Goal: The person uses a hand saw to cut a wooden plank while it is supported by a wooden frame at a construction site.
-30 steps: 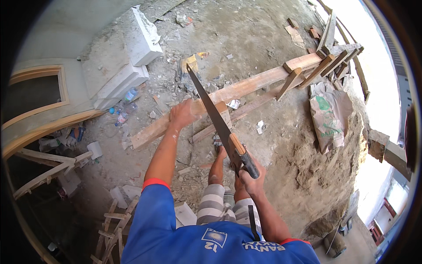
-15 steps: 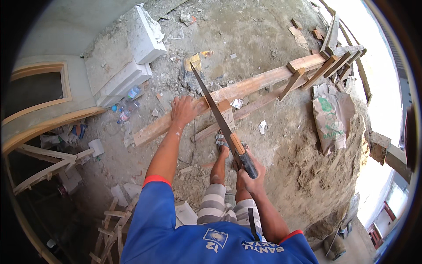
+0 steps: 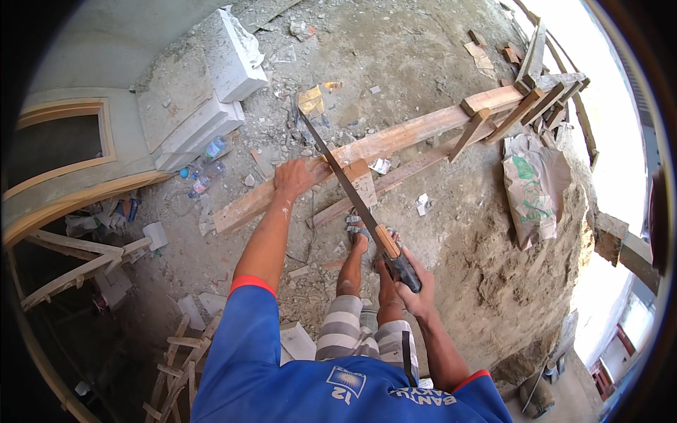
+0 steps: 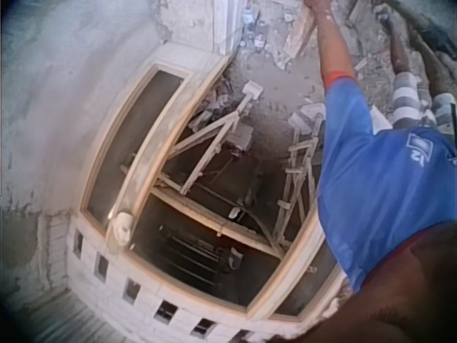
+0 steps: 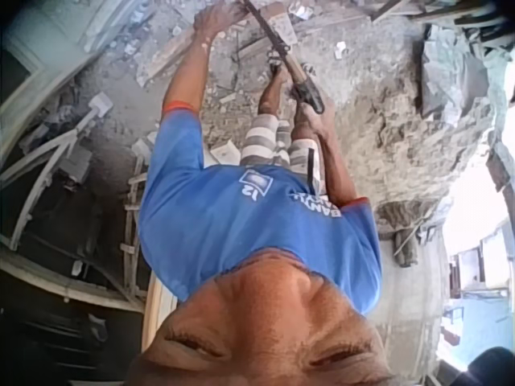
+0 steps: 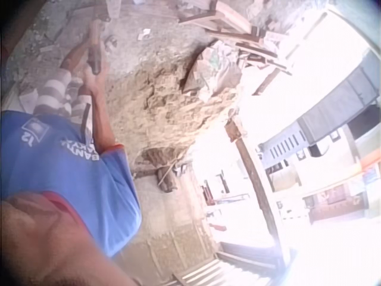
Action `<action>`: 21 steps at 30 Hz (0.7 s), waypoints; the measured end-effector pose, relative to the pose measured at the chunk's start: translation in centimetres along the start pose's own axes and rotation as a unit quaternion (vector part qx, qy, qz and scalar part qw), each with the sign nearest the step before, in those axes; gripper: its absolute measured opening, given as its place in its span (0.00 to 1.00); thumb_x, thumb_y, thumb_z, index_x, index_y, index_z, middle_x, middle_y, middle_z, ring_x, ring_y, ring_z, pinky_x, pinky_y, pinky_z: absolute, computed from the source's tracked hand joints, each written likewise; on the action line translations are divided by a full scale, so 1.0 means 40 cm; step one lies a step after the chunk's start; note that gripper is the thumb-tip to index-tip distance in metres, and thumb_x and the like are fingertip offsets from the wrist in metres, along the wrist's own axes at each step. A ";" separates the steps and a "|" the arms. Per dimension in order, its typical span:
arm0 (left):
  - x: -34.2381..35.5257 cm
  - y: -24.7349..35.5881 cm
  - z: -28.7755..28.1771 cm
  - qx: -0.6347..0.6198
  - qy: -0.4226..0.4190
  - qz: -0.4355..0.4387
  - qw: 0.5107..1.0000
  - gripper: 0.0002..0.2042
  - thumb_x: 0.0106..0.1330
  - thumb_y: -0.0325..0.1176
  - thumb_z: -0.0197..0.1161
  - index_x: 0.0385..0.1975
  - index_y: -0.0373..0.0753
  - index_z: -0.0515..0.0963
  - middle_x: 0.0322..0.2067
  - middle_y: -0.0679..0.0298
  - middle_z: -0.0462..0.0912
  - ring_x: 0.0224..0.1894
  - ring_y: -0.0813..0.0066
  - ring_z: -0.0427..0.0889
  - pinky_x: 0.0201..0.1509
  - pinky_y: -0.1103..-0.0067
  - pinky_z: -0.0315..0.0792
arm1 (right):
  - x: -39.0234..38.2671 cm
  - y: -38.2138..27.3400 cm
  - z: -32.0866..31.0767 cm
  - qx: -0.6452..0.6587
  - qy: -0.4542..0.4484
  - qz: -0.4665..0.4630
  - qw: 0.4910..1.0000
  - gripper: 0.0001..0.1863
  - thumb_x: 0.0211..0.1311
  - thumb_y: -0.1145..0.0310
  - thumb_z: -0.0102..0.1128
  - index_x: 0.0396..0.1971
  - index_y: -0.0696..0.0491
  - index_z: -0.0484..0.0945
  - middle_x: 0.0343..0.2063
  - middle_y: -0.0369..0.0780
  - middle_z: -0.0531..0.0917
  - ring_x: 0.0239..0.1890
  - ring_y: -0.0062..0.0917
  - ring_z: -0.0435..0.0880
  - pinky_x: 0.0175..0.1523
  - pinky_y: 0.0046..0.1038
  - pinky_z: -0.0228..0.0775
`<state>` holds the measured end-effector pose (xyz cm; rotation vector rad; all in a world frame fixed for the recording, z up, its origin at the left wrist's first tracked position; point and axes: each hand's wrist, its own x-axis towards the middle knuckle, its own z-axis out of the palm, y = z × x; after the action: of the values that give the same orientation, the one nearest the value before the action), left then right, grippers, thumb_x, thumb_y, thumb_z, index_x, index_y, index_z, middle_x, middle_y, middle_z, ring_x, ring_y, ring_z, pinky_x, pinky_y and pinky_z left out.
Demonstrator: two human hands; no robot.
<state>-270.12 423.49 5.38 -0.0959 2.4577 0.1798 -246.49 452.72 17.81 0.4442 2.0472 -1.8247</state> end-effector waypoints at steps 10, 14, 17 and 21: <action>-0.003 0.023 -0.015 -0.018 0.016 0.014 1.000 0.38 0.58 0.73 0.55 0.44 0.39 0.83 0.41 0.43 0.85 0.47 0.44 0.83 0.51 0.58 0.76 | 0.038 0.042 0.001 -0.038 0.060 -0.069 0.995 0.33 0.54 0.59 0.65 0.58 0.62 0.75 0.40 0.48 0.86 0.41 0.28 0.86 0.51 0.27 0.73; 0.012 0.002 -0.012 0.017 0.009 0.016 1.000 0.35 0.59 0.71 0.55 0.44 0.40 0.84 0.39 0.44 0.86 0.45 0.45 0.85 0.49 0.59 0.77 | 0.021 0.003 0.008 -0.044 0.025 -0.032 0.998 0.33 0.54 0.59 0.65 0.59 0.62 0.75 0.43 0.51 0.86 0.45 0.27 0.86 0.54 0.27 0.73; 0.010 -0.012 -0.005 -0.001 0.022 0.012 1.000 0.36 0.59 0.72 0.54 0.43 0.40 0.84 0.39 0.44 0.86 0.46 0.45 0.85 0.49 0.59 0.77 | -0.052 0.031 -0.011 -0.013 0.052 -0.085 0.995 0.33 0.54 0.61 0.66 0.59 0.61 0.74 0.40 0.50 0.86 0.40 0.25 0.85 0.50 0.26 0.74; -0.001 0.014 -0.006 -0.016 0.039 0.020 0.999 0.37 0.58 0.72 0.55 0.42 0.39 0.84 0.40 0.44 0.86 0.46 0.45 0.84 0.48 0.59 0.77 | 0.017 -0.015 0.020 -0.023 0.037 -0.058 0.997 0.32 0.55 0.63 0.65 0.60 0.60 0.74 0.39 0.48 0.86 0.38 0.25 0.84 0.48 0.26 0.74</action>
<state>-270.29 424.00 5.67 -0.0685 2.5373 0.2362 -247.32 451.85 17.92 0.3945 2.2030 -1.8477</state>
